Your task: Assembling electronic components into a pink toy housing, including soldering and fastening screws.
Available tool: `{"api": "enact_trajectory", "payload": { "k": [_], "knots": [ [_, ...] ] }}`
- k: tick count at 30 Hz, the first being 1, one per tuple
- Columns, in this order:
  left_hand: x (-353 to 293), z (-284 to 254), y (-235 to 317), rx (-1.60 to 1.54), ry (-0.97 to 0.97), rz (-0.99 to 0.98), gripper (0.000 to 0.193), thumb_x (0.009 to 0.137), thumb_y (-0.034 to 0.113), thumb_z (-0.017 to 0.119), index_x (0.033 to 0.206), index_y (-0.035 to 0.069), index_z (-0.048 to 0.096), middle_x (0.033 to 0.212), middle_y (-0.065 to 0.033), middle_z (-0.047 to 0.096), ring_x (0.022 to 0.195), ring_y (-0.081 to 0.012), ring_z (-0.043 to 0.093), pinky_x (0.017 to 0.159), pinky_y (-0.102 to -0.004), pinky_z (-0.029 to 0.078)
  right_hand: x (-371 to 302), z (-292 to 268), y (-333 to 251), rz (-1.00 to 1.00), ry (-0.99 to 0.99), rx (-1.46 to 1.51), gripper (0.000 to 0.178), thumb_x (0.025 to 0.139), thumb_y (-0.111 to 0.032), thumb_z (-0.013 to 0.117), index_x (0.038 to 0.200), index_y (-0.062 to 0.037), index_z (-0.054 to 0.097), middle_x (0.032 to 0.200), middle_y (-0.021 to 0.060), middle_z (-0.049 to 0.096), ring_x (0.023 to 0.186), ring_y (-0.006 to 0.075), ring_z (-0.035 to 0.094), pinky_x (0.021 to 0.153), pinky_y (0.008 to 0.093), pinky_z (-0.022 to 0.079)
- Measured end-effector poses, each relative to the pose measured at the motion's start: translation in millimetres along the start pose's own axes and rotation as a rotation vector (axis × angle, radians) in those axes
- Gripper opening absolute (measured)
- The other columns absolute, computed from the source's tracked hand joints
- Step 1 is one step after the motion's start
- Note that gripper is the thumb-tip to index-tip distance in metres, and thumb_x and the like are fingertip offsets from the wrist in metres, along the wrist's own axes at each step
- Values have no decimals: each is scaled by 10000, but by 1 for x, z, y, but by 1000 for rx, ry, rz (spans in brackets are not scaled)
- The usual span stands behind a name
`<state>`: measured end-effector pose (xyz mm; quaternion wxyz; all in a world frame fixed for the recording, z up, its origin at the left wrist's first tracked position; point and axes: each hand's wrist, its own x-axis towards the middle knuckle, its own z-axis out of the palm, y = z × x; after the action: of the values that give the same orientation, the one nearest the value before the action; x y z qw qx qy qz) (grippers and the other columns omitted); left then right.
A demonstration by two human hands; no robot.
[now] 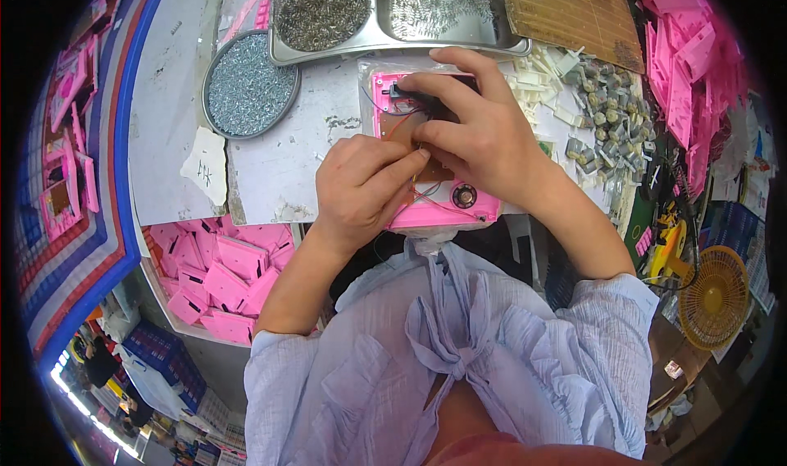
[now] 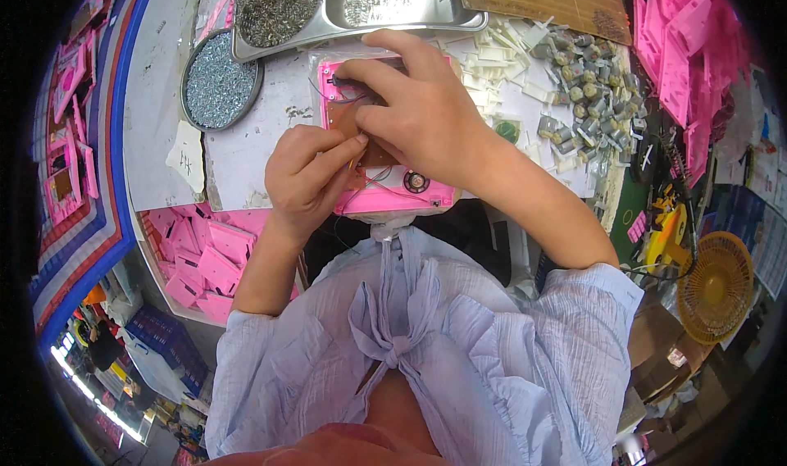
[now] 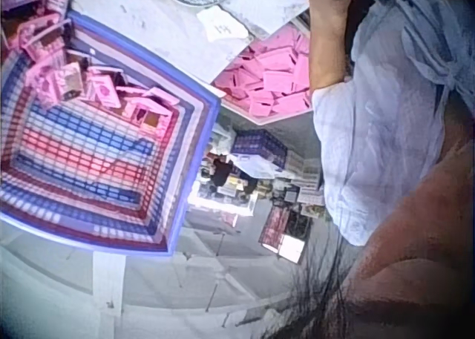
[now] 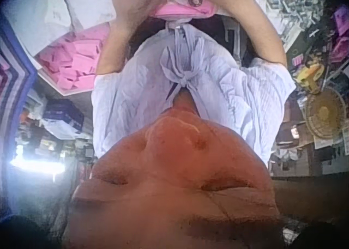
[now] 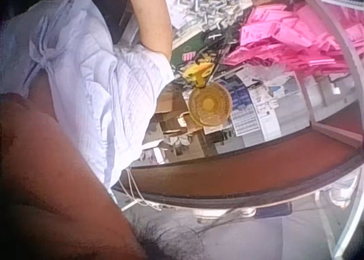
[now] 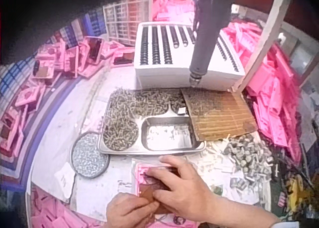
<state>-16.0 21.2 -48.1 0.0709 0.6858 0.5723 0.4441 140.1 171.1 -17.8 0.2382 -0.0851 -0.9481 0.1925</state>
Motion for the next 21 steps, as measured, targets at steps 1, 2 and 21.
{"api": "enact_trajectory", "payload": {
  "k": [1, 2, 21],
  "knots": [
    [2, -1, 3, -21, -3, -22, 319, 721, -6, 795, 1034, 48, 758, 919, -81, 696, 771, -243, 667, 649, -339, 528, -2, -2, 1, 9, 28, 4, 228, 667, -111, 787, 885, -99, 722, 1232, 73, 652, 1230, 384, 513, 957, 470, 501],
    [6, 2, 4, -51, 26, -30, 318, 728, 4, 791, 1040, 47, 750, 947, -84, 702, 788, -253, 678, 661, -342, 540, -6, -5, 2, 19, 56, 7, 228, 669, -112, 788, 887, -99, 725, 1229, 70, 658, 1227, 381, 515, 960, 469, 498],
    [47, 44, 10, -446, 58, -520, 41, 952, -8, 687, 986, -32, 685, 783, -90, 684, 579, -103, 614, 493, -238, 511, -205, -142, -91, 687, 497, 126, 191, 834, 30, 752, 1020, 2, 719, 1027, 132, 719, 875, 275, 674, 797, 361, 527]
  ]
}}
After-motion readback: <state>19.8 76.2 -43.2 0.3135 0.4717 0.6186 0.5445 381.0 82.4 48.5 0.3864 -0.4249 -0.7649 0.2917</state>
